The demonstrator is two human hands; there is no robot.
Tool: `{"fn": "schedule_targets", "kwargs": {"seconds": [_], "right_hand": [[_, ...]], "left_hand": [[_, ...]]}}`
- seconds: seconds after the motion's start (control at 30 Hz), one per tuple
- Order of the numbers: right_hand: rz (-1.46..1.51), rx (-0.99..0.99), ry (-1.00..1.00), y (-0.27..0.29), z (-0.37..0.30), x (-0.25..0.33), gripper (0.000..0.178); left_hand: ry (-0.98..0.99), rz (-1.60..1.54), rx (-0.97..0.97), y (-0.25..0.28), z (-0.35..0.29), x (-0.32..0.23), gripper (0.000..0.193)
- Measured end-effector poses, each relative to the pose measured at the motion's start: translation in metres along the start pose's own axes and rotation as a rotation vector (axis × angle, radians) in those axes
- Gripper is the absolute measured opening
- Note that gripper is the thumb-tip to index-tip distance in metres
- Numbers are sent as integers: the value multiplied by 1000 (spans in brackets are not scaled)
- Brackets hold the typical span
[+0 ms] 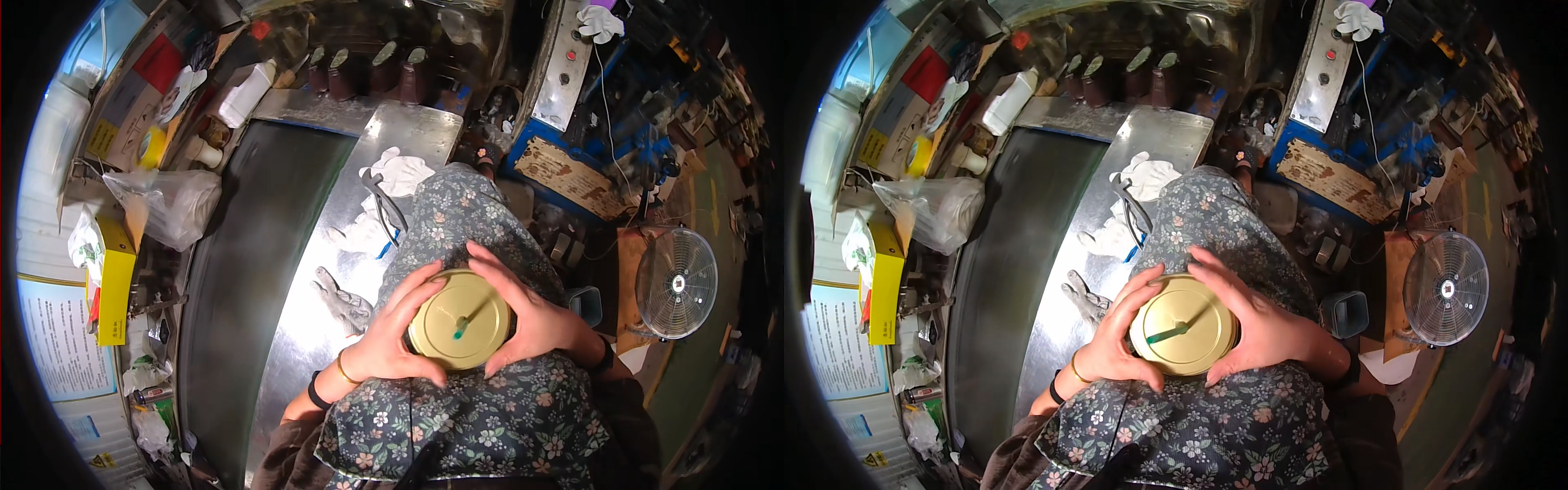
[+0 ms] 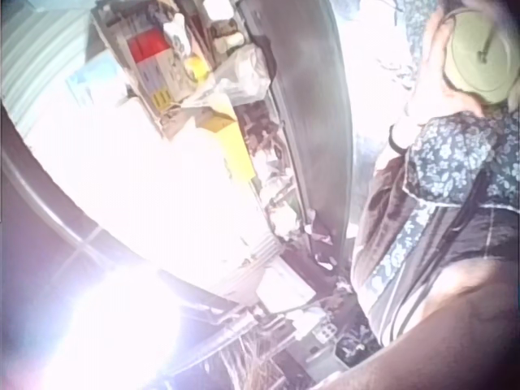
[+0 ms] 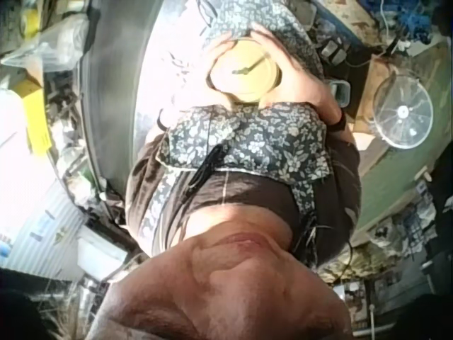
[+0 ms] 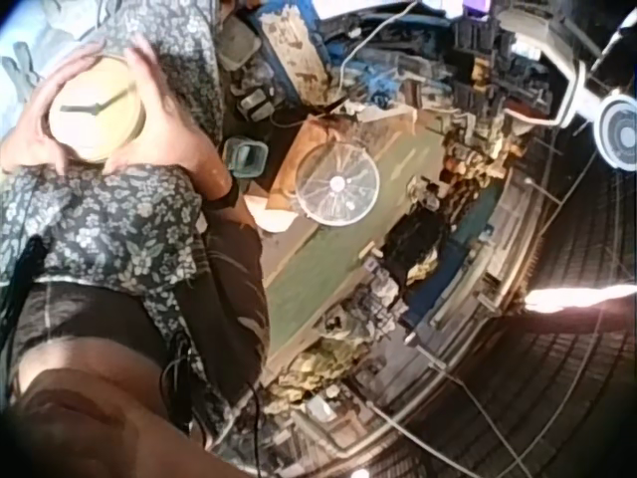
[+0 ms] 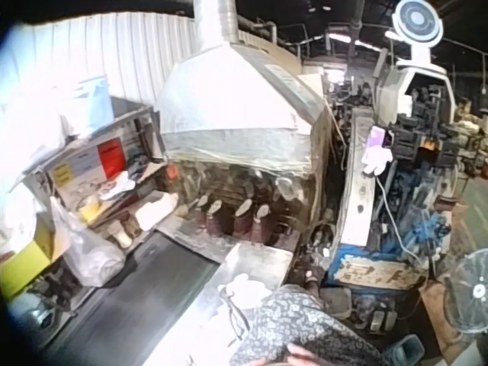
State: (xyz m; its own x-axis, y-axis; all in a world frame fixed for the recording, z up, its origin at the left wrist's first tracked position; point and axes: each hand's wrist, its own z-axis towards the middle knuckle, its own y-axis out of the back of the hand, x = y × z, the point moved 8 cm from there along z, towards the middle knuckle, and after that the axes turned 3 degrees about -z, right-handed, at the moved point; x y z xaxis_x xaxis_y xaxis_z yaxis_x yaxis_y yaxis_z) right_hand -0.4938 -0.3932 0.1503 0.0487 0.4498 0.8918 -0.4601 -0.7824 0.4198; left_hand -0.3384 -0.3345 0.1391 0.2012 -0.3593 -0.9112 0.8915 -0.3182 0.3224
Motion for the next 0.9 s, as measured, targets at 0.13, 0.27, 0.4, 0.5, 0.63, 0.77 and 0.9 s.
{"fn": "schedule_targets", "kwargs": {"seconds": [0.13, 0.27, 0.4, 0.5, 0.63, 0.77, 0.9], "right_hand": [[-55, -51, 6, -1, -6, 6, 119], [-64, 14, -59, -9, -5, 5, 117], [-109, -77, -42, -7, -5, 3, 117], [-70, -106, -51, -5, -4, -11, 119], [11, -213, 4, -11, -6, -24, 120], [113, -279, 74, -8, -3, -23, 124], [381, -301, 43, -13, -5, -23, 119]], "left_hand": [[63, -401, 37, -8, -13, 24, 122], [82, -190, -4, -18, -17, 53, 112], [32, -260, -76, -21, -6, 48, 109], [-101, -227, -193, -25, -12, 51, 117], [-281, -49, -248, -15, -3, 21, 124], [-255, -9, -296, -11, -8, 24, 118], [-185, 24, -288, -4, -18, 29, 113]]}}
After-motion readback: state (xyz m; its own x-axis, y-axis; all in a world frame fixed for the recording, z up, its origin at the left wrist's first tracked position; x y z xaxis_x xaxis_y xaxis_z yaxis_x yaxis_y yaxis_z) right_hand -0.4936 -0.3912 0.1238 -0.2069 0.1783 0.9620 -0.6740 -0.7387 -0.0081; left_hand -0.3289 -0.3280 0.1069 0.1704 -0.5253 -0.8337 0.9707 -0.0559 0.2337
